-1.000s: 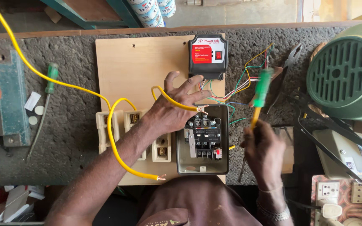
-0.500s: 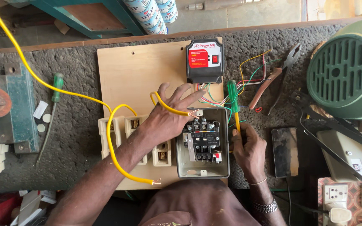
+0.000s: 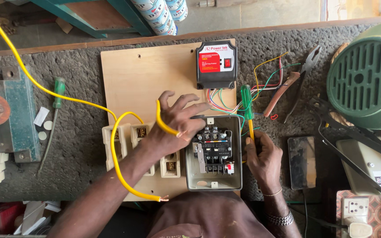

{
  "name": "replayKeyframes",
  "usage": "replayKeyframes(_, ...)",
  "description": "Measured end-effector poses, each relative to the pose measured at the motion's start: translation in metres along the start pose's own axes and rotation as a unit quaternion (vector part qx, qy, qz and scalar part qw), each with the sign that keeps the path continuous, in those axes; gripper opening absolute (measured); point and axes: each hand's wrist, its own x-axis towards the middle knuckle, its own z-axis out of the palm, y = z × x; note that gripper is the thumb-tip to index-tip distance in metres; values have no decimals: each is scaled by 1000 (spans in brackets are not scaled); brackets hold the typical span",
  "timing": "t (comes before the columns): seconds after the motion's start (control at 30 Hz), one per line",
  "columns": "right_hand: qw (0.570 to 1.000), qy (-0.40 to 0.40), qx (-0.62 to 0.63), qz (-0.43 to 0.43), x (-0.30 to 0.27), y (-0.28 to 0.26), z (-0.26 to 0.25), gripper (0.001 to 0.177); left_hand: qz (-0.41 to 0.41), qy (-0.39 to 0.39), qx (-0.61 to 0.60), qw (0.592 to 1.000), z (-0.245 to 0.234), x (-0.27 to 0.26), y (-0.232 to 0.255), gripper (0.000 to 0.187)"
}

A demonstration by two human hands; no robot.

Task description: The person strips the insulation from yellow wires using pliers and connects them to terminals on a wooden board and a control box. They use a screwdriver to tighten the connections and organize the wires.

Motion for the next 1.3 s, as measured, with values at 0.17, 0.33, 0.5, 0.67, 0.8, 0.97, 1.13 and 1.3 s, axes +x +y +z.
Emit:
replayKeyframes(0.17, 1000, -5, -3, -5, 1, 2, 1, 17, 20, -35, -20, 999, -10, 0, -2, 23)
replayKeyframes(0.33, 1000, -6, -1, -9, 1, 4, -1, 17, -3, -64, -50, 997, -8, 17, 2, 20)
replayKeyframes(0.5, 1000, -6, 4, -8, 1, 4, -1, 17, 28, -94, -47, 994, -12, 24, -3, 17)
replayKeyframes(0.67, 1000, -2, -3, -13, 1, 3, -1, 17, 42, -47, -82, 995, -14, 22, -8, 30)
replayKeyframes(0.8, 1000, -2, 3, -8, 0, 3, -1, 17, 69, -81, -96, 990, -13, 23, -13, 11)
replayKeyframes(0.97, 1000, -2, 8, -10, 1, 3, -1, 18, 126, -78, -92, 985, -16, 30, -20, 13)
replayKeyframes(1.13, 1000, -2, 0, -12, 0, 3, -2, 19, 137, -93, -31, 986, -19, 34, -20, 18)
replayKeyframes(1.3, 1000, -3, 5, -10, 0, 2, -3, 18, 132, -71, -17, 989, -20, 30, -16, 13)
